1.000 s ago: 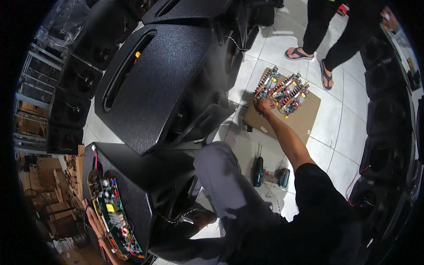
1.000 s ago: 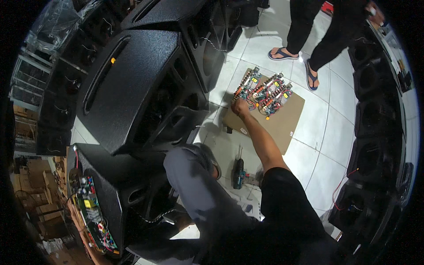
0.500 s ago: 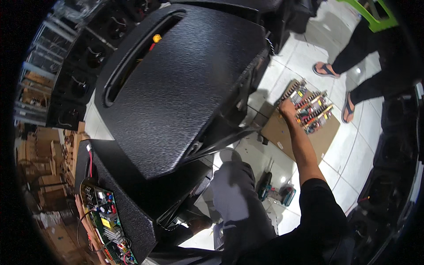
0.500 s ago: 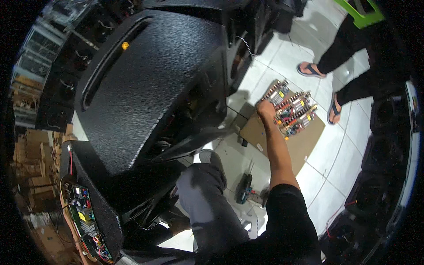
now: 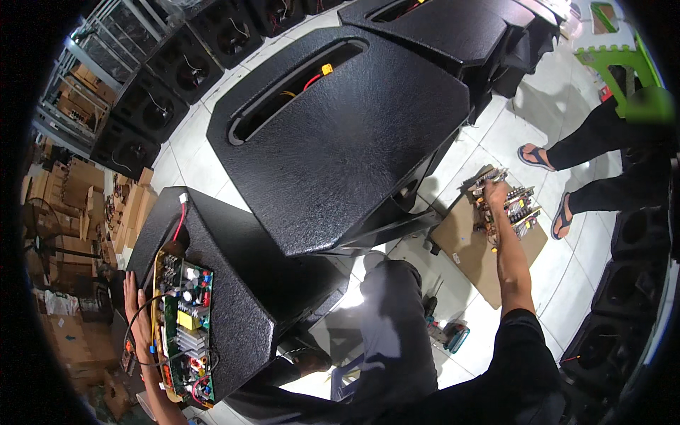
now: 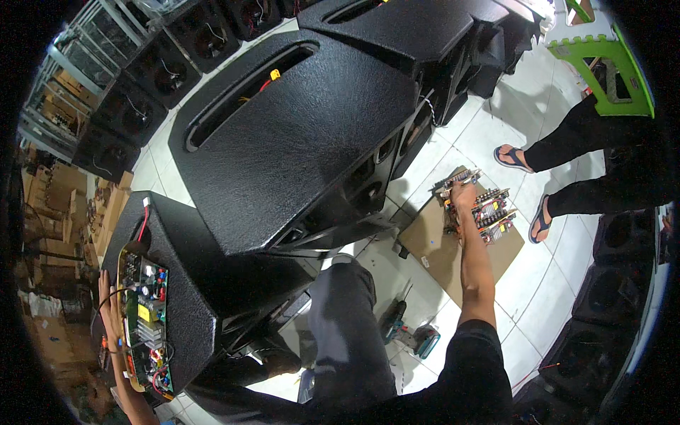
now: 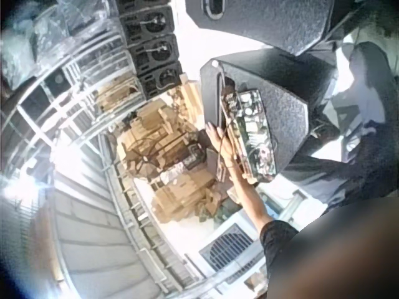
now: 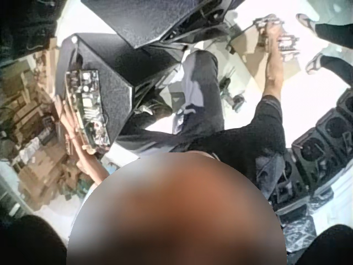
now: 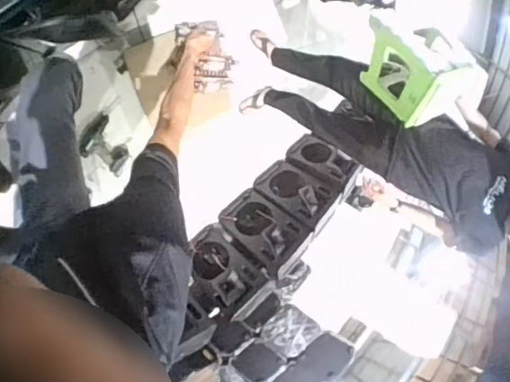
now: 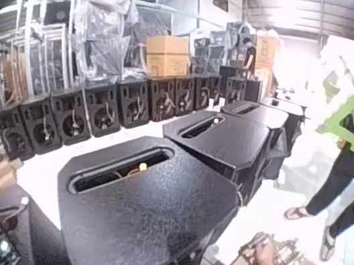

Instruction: The person assembles electronic components into black speaker-like enclosures. They route wires through slots, place circuit boards inside, and connect red and yellow wires to the boards. Another person works on a similar unit nearby.

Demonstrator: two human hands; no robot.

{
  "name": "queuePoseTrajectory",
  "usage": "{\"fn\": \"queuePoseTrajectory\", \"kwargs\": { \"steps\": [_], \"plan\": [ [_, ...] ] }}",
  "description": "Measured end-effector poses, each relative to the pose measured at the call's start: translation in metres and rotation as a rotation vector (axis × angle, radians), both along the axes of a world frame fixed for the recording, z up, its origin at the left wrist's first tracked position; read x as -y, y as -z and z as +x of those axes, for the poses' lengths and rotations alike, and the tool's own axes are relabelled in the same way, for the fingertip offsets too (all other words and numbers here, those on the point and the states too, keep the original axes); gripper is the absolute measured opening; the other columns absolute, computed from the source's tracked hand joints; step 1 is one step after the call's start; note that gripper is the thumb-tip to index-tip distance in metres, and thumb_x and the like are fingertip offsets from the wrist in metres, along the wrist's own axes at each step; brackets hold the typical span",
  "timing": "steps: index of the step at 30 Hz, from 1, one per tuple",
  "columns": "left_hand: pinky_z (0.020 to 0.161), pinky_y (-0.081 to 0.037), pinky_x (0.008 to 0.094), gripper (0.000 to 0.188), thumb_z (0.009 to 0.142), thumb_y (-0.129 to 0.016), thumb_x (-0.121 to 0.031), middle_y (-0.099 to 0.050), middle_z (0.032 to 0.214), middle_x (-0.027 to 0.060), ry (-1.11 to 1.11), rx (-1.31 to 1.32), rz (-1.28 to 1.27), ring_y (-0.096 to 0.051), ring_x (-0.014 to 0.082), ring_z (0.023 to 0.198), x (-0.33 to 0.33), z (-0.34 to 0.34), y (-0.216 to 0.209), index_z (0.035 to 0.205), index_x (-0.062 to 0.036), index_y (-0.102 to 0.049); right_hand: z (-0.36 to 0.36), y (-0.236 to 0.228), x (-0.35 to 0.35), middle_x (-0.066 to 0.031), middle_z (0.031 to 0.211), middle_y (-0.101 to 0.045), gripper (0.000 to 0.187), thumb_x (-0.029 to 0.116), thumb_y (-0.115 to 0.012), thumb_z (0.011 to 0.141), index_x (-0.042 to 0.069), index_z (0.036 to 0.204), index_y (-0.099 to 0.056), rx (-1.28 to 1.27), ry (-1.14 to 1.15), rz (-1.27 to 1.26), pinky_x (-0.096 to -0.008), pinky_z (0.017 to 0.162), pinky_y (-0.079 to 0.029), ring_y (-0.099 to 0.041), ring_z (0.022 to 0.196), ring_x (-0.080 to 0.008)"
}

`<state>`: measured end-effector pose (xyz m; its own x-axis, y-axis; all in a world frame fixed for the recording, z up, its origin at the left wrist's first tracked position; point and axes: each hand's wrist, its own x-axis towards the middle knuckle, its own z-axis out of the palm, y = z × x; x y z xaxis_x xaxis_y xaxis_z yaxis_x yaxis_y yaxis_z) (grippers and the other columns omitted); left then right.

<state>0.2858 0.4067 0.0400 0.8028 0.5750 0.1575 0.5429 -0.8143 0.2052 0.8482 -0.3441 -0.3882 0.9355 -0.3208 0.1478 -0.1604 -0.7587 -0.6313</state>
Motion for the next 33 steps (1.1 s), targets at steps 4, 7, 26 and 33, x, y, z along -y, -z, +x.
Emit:
{"fn": "queuePoseTrajectory", "kwargs": {
  "steps": [4,7,26,33],
  "plan": [
    [0.122,-0.019,0.0406,0.049,0.106,-0.044,-0.026,-0.035,0.158,0.0186,-0.012,-0.003,0.004,-0.024,0.0335,0.15,0.005,0.005,-0.001,0.15,-0.0045,-0.042,-0.013,-0.104,0.021,-0.0067,0.055,-0.055,0.029,0.019,-0.063,0.088,-0.007,0.079,-0.071,-0.345,-0.033,0.549,-0.0349,0.041,-0.039,-0.052,0.048,-0.0179],
    [0.12,-0.023,0.0405,0.047,0.105,-0.047,-0.026,-0.04,0.155,0.0197,0.023,0.077,0.014,-0.029,0.0337,0.148,-0.01,0.01,0.007,0.146,-0.0031,-0.047,-0.066,-0.193,0.027,-0.0049,0.063,-0.058,0.02,0.011,-0.059,0.088,-0.004,0.08,-0.069,-0.338,-0.181,0.873,-0.0291,0.036,-0.037,-0.05,0.046,-0.0123],
    [0.093,-0.049,0.0384,0.038,0.097,-0.057,-0.024,-0.071,0.103,0.0216,0.483,0.754,-0.669,-0.064,0.0241,0.104,0.377,0.027,-0.098,0.114,0.0081,-0.068,-0.341,-0.531,-0.032,-0.0016,0.056,-0.056,0.025,0.017,-0.067,0.085,-0.002,0.069,-0.07,-0.087,-0.437,0.708,-0.0258,0.042,-0.034,-0.045,0.044,-0.0081],
    [0.076,-0.06,0.0342,0.066,0.096,-0.058,-0.057,-0.067,0.107,0.0136,0.403,0.003,-2.119,-0.069,0.0185,0.09,0.425,0.103,-0.062,0.124,0.0023,-0.056,-0.476,-0.502,-0.134,-0.0165,0.061,-0.063,0.023,0.016,-0.061,0.087,-0.001,0.073,-0.067,0.456,-1.037,0.113,-0.0402,0.048,-0.046,-0.061,0.05,-0.0294]
  ]
}}
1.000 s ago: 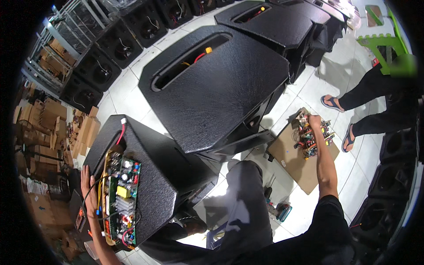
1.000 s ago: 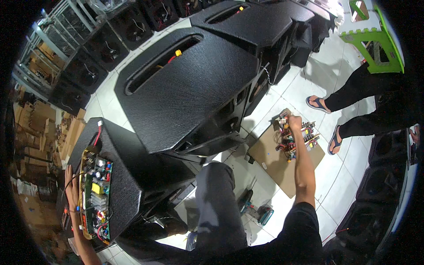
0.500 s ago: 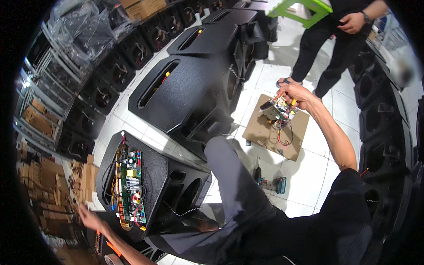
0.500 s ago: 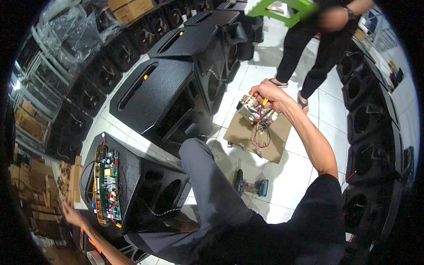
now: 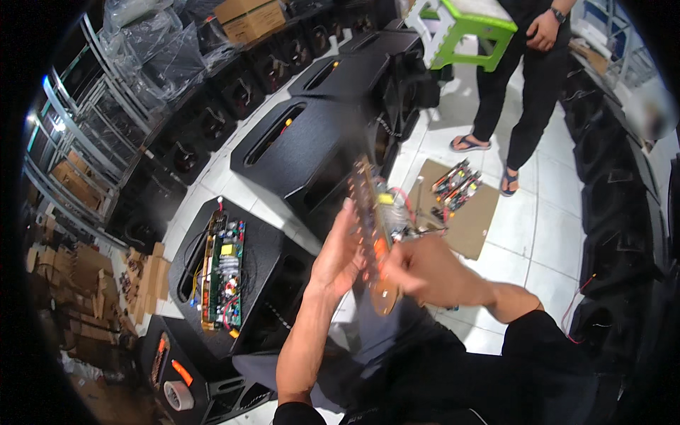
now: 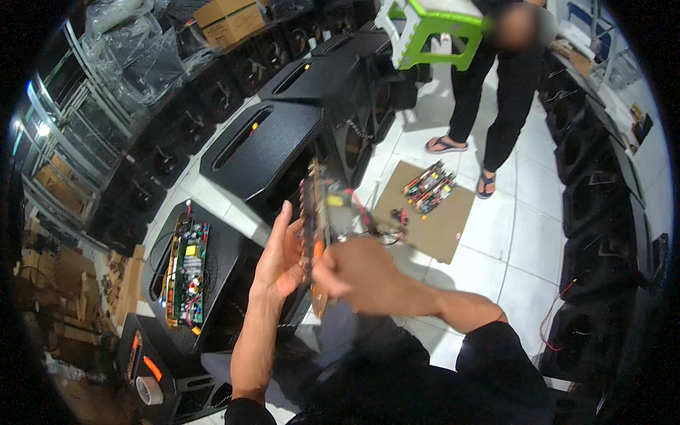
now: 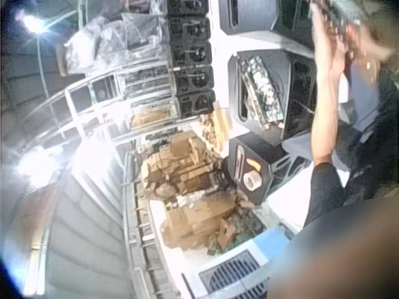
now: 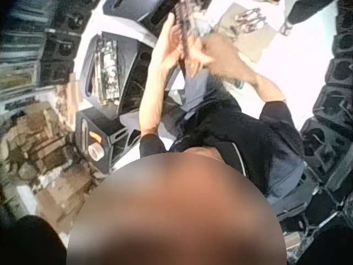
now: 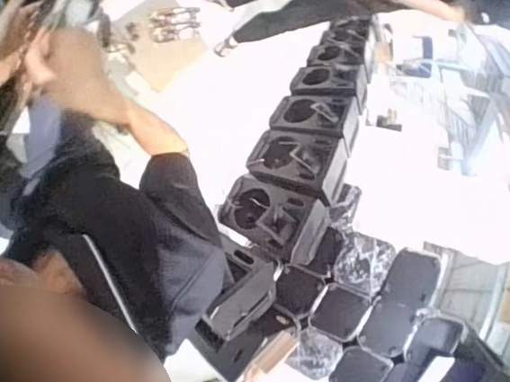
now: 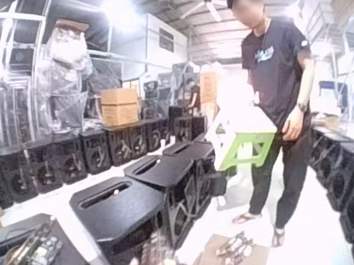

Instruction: The person assembles electronic components into black speaker-like enclosures. They route wires through slots, place circuit boards inside, and connect red and yellow wires to the boards. Another person works on a similar unit nearby.

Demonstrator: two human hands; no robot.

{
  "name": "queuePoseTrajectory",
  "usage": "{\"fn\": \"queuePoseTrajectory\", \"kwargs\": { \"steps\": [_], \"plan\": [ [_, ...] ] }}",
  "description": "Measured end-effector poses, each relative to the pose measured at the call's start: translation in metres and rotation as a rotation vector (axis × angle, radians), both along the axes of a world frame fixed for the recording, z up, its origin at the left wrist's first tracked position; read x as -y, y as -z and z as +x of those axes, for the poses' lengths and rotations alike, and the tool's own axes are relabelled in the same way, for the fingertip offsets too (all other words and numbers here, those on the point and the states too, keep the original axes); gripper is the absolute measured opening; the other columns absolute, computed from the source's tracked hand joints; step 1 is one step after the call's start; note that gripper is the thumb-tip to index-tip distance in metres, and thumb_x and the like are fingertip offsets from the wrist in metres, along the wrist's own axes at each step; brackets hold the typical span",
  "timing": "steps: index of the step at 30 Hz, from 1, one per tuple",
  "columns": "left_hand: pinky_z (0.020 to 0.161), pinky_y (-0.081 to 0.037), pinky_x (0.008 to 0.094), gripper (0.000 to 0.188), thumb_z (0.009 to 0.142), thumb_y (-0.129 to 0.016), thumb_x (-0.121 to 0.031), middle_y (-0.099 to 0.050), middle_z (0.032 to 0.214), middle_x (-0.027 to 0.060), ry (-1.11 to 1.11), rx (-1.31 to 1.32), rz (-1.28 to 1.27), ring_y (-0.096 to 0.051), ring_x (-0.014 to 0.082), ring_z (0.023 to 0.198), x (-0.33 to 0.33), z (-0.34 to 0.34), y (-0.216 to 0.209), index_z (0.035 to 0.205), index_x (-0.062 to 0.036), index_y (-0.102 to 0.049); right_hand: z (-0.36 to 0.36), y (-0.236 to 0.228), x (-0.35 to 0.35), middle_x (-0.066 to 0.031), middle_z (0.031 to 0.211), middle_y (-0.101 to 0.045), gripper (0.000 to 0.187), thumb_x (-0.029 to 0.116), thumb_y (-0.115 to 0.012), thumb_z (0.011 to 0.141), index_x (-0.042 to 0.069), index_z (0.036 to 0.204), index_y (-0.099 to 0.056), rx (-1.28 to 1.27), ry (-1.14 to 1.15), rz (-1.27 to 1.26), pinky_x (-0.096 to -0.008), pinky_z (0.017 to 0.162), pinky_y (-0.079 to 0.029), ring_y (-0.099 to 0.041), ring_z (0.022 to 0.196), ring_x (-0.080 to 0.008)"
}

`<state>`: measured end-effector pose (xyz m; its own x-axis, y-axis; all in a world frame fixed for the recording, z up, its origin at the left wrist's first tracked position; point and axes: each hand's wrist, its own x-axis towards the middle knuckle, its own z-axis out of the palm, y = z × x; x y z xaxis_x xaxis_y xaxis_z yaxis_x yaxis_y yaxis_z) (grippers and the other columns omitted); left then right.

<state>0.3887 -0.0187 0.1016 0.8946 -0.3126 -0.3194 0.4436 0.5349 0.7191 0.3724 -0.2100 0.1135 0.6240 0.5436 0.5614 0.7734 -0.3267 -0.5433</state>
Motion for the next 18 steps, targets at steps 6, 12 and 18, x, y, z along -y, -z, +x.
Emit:
{"fn": "queuePoseTrajectory", "kwargs": {
  "steps": [6,12,18],
  "plan": [
    [0.078,-0.056,0.0292,0.034,0.087,-0.063,-0.01,-0.067,0.102,0.0092,-0.16,-0.009,0.233,-0.067,0.0151,0.087,-0.025,-0.033,0.026,0.118,0.0037,-0.058,-0.041,0.026,-0.058,-0.0145,0.058,-0.06,0.028,0.02,-0.063,0.089,0.002,0.069,-0.061,-0.166,-0.088,-0.146,-0.0454,0.05,-0.048,-0.064,0.054,-0.0336],
    [0.08,-0.058,0.0299,0.054,0.077,-0.059,0.0,-0.066,0.107,0.0145,-0.249,0.168,0.152,-0.068,0.0188,0.09,-0.065,-0.029,0.02,0.13,0.0087,-0.052,-0.033,0.022,-0.038,-0.0112,0.067,-0.067,0.026,0.023,-0.067,0.092,0.002,0.076,-0.066,-0.34,0.021,0.164,-0.0374,0.055,-0.051,-0.067,0.058,-0.028],
    [0.102,-0.048,0.0355,0.081,0.062,-0.062,0.0,-0.058,0.128,0.0205,-0.342,0.366,0.424,-0.057,0.0266,0.119,-0.098,0.0,-0.03,0.14,0.0116,-0.043,0.063,0.056,-0.003,-0.0141,0.09,-0.071,0.027,0.023,-0.071,0.091,0.0,0.104,-0.068,-0.314,0.283,0.438,-0.035,0.078,-0.053,-0.07,0.087,-0.019]
  ]
}}
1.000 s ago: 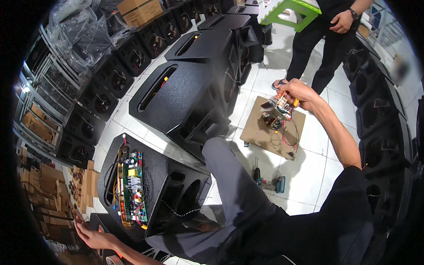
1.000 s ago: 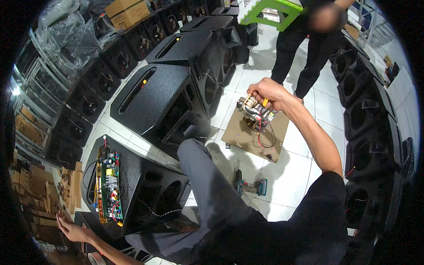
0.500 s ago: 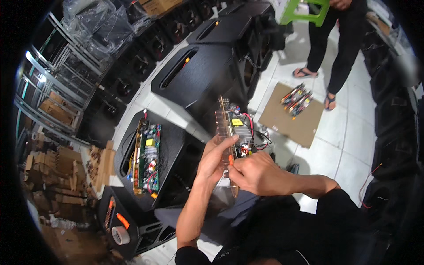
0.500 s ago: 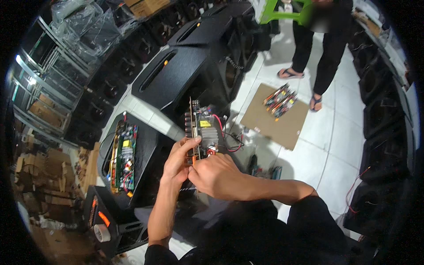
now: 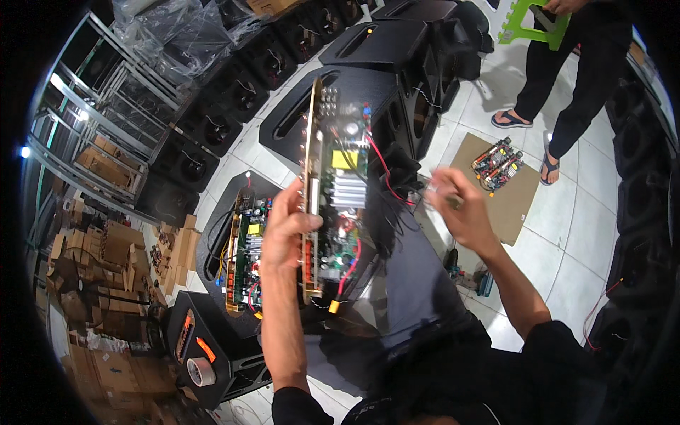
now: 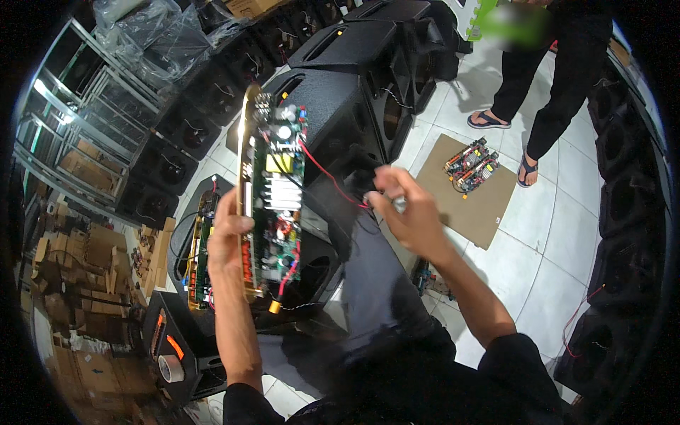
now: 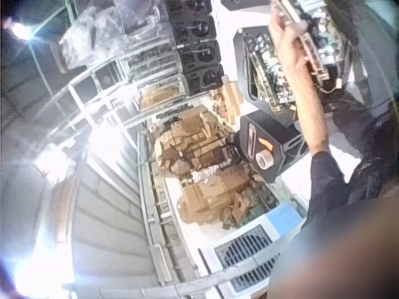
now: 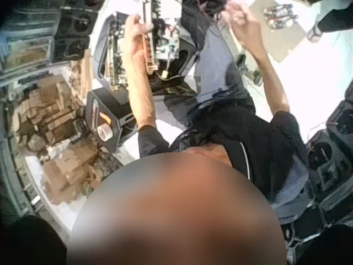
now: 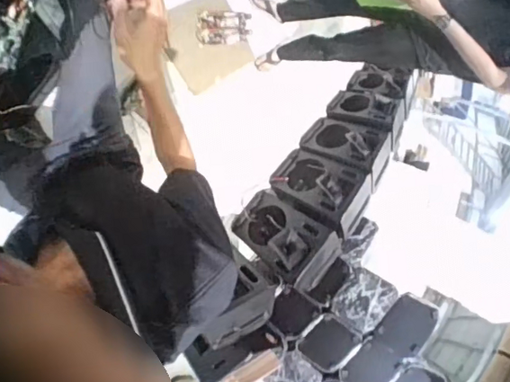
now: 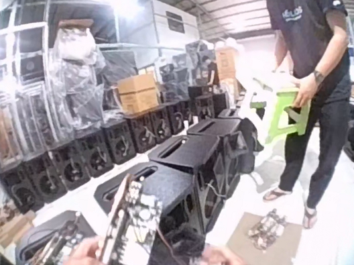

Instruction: The person assembles electronic components into black speaker-like enclosures. They route wires through slots, place circuit boards inside, and connect red and yellow wires to the boards. Another person works on a similar unit nearby.

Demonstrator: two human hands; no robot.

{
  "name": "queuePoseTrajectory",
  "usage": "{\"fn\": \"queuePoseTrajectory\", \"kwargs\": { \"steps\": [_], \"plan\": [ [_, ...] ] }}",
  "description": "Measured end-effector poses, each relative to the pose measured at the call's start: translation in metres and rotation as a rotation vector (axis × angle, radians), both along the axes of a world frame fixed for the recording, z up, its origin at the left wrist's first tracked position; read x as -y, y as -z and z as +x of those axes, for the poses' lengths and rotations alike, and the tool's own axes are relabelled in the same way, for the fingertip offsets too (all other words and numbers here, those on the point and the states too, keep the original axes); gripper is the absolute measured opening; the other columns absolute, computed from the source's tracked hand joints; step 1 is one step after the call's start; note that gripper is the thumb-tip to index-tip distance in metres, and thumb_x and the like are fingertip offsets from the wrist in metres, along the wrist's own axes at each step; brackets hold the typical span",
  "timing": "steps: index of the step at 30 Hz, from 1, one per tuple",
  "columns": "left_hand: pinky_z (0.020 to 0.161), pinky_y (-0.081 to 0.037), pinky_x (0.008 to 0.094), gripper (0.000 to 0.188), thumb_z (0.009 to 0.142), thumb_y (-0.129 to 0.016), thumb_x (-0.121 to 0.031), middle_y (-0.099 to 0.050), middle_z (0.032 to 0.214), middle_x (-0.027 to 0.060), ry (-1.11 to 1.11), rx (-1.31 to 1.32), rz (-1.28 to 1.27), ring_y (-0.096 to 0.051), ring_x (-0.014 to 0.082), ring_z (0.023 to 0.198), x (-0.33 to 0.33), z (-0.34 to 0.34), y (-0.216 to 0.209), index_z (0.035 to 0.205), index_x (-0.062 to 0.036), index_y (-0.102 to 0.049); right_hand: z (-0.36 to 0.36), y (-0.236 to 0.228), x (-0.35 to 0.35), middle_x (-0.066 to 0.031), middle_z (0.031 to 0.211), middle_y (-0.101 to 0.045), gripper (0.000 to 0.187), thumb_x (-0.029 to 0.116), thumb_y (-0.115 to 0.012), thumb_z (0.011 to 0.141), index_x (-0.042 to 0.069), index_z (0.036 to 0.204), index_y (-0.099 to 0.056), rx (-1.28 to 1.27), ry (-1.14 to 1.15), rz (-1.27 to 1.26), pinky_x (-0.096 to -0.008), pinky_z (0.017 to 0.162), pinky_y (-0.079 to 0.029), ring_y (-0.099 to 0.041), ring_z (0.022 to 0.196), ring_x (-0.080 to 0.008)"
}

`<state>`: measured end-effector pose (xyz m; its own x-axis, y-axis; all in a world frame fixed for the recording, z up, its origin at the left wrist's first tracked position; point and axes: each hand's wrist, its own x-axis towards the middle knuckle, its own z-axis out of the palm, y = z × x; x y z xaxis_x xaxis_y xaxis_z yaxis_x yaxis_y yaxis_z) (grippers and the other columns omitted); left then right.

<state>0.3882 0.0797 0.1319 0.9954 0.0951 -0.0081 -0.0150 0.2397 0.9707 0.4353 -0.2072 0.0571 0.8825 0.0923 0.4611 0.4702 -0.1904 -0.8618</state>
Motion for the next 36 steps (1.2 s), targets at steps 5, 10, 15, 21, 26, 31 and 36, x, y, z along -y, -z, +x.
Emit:
{"fn": "queuePoseTrajectory", "kwargs": {
  "steps": [5,10,15,21,26,31,36],
  "plan": [
    [0.097,-0.052,0.0306,0.075,0.061,-0.059,-0.002,-0.066,0.117,0.0189,0.187,-0.001,0.057,-0.067,0.0225,0.102,0.021,0.019,-0.058,0.134,0.0131,-0.05,0.048,0.021,-0.034,-0.0172,0.104,-0.071,0.029,0.02,-0.07,0.092,-0.002,0.112,-0.069,-0.016,-0.378,0.069,-0.0379,0.092,-0.05,-0.066,0.106,-0.0226],
    [0.09,-0.057,0.0323,0.073,0.065,-0.059,0.001,-0.065,0.115,0.0207,0.099,-0.04,0.02,-0.069,0.0235,0.098,0.021,0.016,-0.068,0.135,0.0148,-0.046,0.078,0.04,-0.039,-0.0105,0.097,-0.074,0.023,0.015,-0.067,0.093,-0.003,0.107,-0.071,-0.218,-0.542,-0.101,-0.0329,0.084,-0.052,-0.068,0.093,-0.0175],
    [0.095,-0.055,0.0359,0.067,0.067,-0.058,0.0,-0.067,0.113,0.0196,0.196,0.001,0.019,-0.069,0.0245,0.098,0.0,0.018,-0.06,0.132,0.0145,-0.049,0.066,0.033,-0.001,-0.007,0.084,-0.073,0.02,0.017,-0.068,0.094,0.002,0.106,-0.075,-0.34,-0.496,0.027,-0.0271,0.073,-0.052,-0.065,0.078,-0.0094],
    [0.092,-0.054,0.0285,0.07,0.063,-0.061,-0.002,-0.069,0.109,0.0161,0.165,-0.035,0.054,-0.069,0.0193,0.095,0.009,0.017,-0.053,0.131,0.0113,-0.053,-0.015,0.034,0.036,-0.0093,0.096,-0.075,0.019,0.02,-0.067,0.095,0.006,0.104,-0.076,-0.129,-0.738,-0.326,-0.0326,0.076,-0.055,-0.071,0.081,-0.0233],
    [0.09,-0.049,0.0239,0.074,0.059,-0.065,-0.004,-0.069,0.109,0.0097,0.195,-0.025,0.187,-0.066,0.0149,0.096,0.018,0.015,-0.056,0.132,0.0069,-0.056,-0.027,0.086,0.034,-0.0148,0.102,-0.073,0.023,0.022,-0.06,0.097,0.006,0.106,-0.074,-0.007,-0.741,-0.472,-0.0431,0.084,-0.055,-0.069,0.088,-0.0357],
    [0.091,-0.047,0.0229,0.074,0.059,-0.066,-0.005,-0.069,0.111,0.0083,0.334,-0.007,0.224,-0.065,0.0139,0.098,0.008,0.024,-0.055,0.132,0.0064,-0.055,0.025,0.037,0.02,-0.0224,0.11,-0.07,0.032,0.019,-0.07,0.09,0.001,0.117,-0.069,-0.234,-0.314,-0.472,-0.0443,0.088,-0.054,-0.068,0.096,-0.0357],
    [0.09,-0.051,0.0255,0.072,0.062,-0.065,-0.005,-0.069,0.111,0.0122,0.34,-0.027,0.153,-0.068,0.0158,0.095,0.022,0.04,-0.062,0.132,0.0079,-0.054,0.079,0.036,-0.02,-0.0149,0.138,-0.057,0.075,0.027,-0.079,0.086,0.001,0.146,-0.042,-0.22,-0.629,-0.001,-0.0334,0.107,-0.042,-0.058,0.116,-0.0205]
  ]
}}
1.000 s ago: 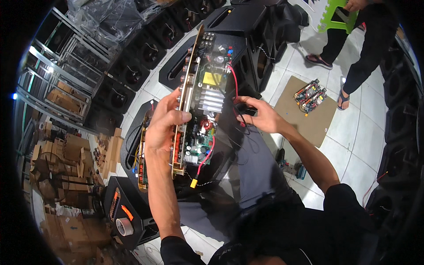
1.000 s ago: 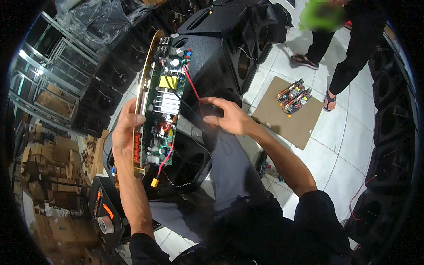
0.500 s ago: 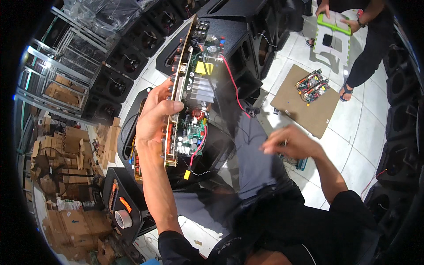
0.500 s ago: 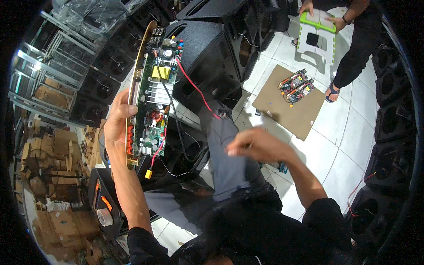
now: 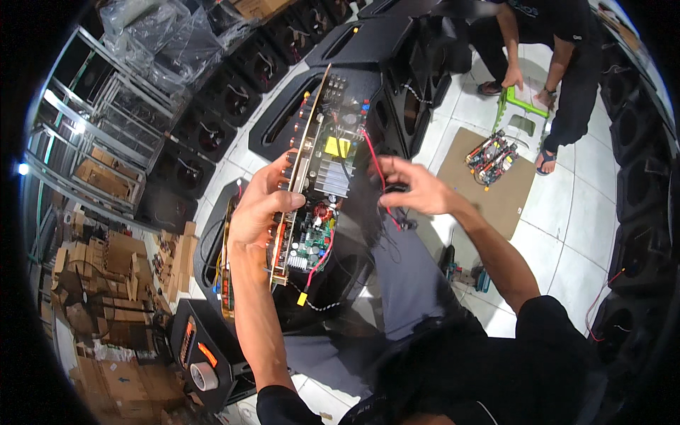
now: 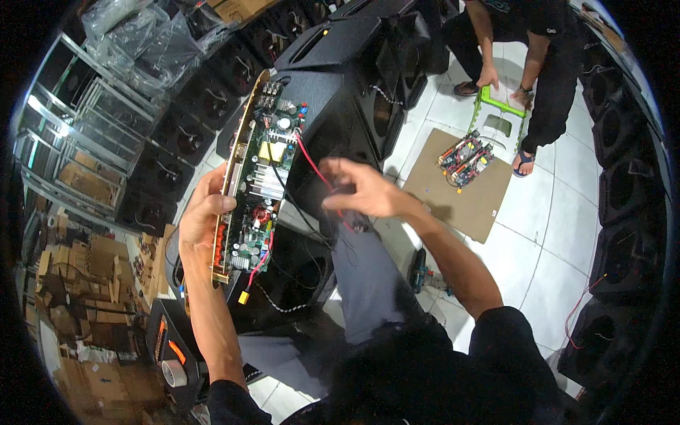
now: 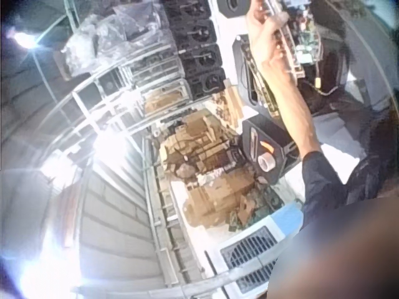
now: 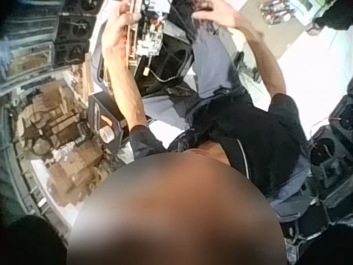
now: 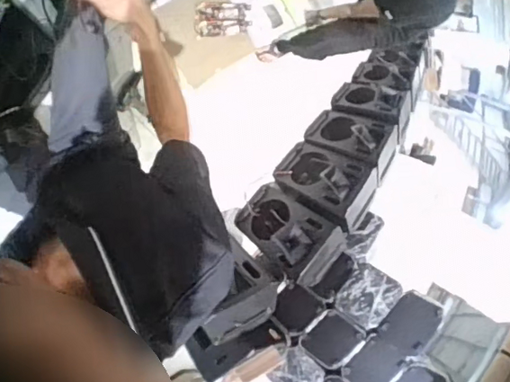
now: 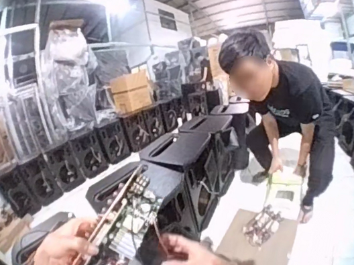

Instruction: The person assembles electronic components into black speaker-like enclosures. They route wires through slots, place circuit boards inside, and connect red and yellow wires to the boards. Another person works on a similar unit nearby.

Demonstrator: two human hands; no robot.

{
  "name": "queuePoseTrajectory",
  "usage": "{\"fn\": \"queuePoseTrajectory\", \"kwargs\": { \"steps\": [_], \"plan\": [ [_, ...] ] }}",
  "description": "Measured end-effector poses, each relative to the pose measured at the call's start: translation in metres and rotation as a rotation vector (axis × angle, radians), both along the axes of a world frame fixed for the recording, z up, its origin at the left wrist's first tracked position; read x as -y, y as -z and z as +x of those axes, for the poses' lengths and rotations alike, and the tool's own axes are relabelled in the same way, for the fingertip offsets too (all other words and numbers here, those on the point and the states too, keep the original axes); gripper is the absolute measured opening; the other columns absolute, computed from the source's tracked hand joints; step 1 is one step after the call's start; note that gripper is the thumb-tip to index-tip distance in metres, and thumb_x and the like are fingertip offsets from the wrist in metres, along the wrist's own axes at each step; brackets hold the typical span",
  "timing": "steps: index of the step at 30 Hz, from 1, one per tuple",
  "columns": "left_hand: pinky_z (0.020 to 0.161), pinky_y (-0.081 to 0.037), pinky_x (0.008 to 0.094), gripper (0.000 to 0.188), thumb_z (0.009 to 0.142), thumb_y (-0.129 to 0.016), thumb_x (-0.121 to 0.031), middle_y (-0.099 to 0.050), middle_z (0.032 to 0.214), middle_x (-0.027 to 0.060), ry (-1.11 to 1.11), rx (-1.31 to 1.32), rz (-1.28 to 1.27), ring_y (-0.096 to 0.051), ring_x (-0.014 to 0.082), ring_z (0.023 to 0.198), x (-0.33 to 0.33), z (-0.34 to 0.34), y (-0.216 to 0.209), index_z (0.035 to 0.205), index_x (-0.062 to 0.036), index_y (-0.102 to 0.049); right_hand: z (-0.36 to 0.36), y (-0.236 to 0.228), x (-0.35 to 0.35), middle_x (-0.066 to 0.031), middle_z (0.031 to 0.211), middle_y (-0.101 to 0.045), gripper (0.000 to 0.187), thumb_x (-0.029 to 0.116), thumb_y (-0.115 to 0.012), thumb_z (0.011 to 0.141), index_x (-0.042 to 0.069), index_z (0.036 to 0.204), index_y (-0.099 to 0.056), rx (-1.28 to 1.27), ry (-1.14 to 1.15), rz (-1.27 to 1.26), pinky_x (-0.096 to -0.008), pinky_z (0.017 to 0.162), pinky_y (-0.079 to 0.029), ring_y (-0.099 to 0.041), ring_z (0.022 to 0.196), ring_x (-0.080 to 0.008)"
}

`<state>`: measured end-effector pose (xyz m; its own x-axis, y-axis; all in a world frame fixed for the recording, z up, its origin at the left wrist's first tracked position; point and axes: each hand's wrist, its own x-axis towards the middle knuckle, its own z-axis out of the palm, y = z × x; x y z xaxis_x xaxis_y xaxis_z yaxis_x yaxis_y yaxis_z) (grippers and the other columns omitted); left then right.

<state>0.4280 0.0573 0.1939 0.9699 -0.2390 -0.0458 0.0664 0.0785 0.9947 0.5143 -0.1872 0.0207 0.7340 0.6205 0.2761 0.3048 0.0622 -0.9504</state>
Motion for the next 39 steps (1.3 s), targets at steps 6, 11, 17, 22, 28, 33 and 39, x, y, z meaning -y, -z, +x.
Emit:
{"fn": "queuePoseTrajectory", "kwargs": {
  "steps": [6,11,17,22,28,33,39],
  "plan": [
    [0.083,-0.057,0.0267,0.065,0.07,-0.06,-0.003,-0.07,0.109,0.0152,0.031,0.015,0.004,-0.071,0.0169,0.089,0.012,0.034,-0.004,0.133,0.0086,-0.051,0.05,0.001,0.044,-0.0081,0.084,-0.075,0.02,0.014,-0.069,0.09,-0.005,0.094,-0.074,-0.071,0.039,-0.037,-0.0271,0.072,-0.053,-0.068,0.079,-0.0097],
    [0.082,-0.061,0.031,0.061,0.074,-0.059,-0.002,-0.07,0.111,0.0178,0.148,-0.009,-0.05,-0.072,0.0184,0.088,0.01,0.072,0.005,0.133,0.0099,-0.05,0.108,-0.058,0.107,-0.0071,0.081,-0.074,0.017,0.009,-0.064,0.087,-0.005,0.093,-0.073,0.273,0.345,-0.022,-0.028,0.072,-0.053,-0.066,0.076,-0.0093],
    [0.082,-0.063,0.038,0.058,0.076,-0.061,-0.003,-0.069,0.109,0.0218,0.229,-0.204,-0.404,-0.074,0.0265,0.085,0.016,0.094,0.033,0.13,0.0133,-0.05,0.111,-0.153,0.132,-0.0115,0.086,-0.07,0.019,0.012,-0.062,0.093,0.0,0.108,-0.068,0.73,0.731,-0.056,-0.0331,0.069,-0.051,-0.065,0.071,-0.0182],
    [0.081,-0.062,0.0394,0.05,0.079,-0.06,-0.014,-0.07,0.103,0.0228,0.059,-0.21,-0.4,-0.073,0.0284,0.086,0.014,0.087,0.066,0.121,0.0113,-0.056,0.125,-0.162,0.121,-0.0109,0.081,-0.067,0.018,0.008,-0.067,0.089,0.004,0.105,-0.073,1.017,0.705,0.039,-0.0338,0.071,-0.05,-0.064,0.075,-0.0235],
    [0.071,-0.062,0.034,0.045,0.077,-0.064,-0.016,-0.072,0.095,0.019,0.01,-0.289,-0.368,-0.072,0.0246,0.074,0.023,0.078,0.062,0.114,0.009,-0.063,0.133,-0.157,0.111,-0.0116,0.086,-0.071,0.016,0.008,-0.069,0.089,0.007,0.102,-0.077,0.953,0.714,0.024,-0.0333,0.069,-0.051,-0.068,0.076,-0.0235],
    [0.071,-0.062,0.0339,0.041,0.077,-0.065,-0.015,-0.072,0.092,0.0184,0.028,-0.29,-0.377,-0.072,0.0242,0.074,0.018,0.079,0.066,0.11,0.0087,-0.064,0.134,-0.155,0.11,-0.012,0.089,-0.071,0.016,0.008,-0.068,0.089,0.007,0.102,-0.077,0.911,0.727,-0.033,-0.0335,0.071,-0.052,-0.069,0.078,-0.025],
    [0.067,-0.062,0.0323,0.038,0.077,-0.066,-0.012,-0.072,0.09,0.0184,-0.038,-0.306,-0.427,-0.072,0.0239,0.069,0.026,0.077,0.066,0.109,0.0089,-0.064,0.126,-0.138,0.112,-0.0198,0.111,-0.067,0.044,-0.004,-0.058,0.081,0.001,0.124,-0.064,0.886,0.466,-0.213,-0.0389,0.084,-0.054,-0.069,0.092,-0.0324]
  ]
}}
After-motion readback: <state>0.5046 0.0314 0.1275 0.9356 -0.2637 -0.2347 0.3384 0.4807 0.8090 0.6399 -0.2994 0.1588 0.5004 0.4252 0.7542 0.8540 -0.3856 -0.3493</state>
